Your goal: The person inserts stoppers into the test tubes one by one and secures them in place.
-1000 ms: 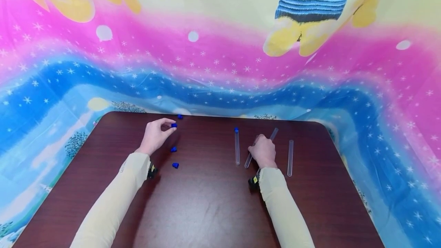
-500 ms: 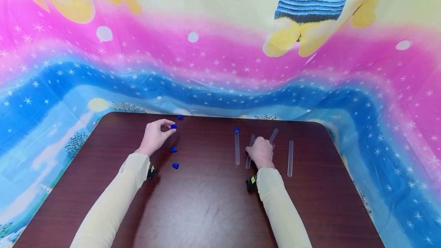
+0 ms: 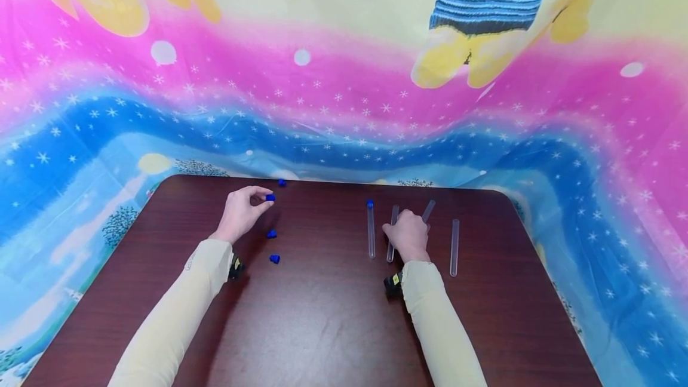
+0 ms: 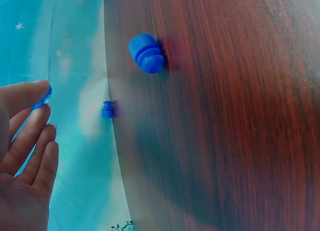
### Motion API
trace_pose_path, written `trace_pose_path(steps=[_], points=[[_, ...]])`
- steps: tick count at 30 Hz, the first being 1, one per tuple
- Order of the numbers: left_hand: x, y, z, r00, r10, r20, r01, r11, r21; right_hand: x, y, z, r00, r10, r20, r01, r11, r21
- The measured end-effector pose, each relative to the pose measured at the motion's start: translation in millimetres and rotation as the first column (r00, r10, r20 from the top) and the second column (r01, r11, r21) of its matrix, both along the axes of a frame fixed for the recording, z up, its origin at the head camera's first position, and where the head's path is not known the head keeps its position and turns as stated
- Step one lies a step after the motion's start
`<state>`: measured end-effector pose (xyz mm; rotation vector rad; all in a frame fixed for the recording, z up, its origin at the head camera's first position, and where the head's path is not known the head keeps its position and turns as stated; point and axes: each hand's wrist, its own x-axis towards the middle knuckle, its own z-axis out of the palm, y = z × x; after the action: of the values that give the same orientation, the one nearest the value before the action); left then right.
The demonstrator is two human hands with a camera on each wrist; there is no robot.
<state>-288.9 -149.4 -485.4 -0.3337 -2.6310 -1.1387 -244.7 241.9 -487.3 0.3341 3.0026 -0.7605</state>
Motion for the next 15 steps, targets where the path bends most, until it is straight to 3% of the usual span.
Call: trace_pose_path(steps=[15], points=[[-0.8,0.9,3.5,0.999,-0.004,-0.036,0.003,1.0,-0.021,0.5,-0.1,8.9,0.998,0.005,-0.067,-0.006,1.0,-0.025]])
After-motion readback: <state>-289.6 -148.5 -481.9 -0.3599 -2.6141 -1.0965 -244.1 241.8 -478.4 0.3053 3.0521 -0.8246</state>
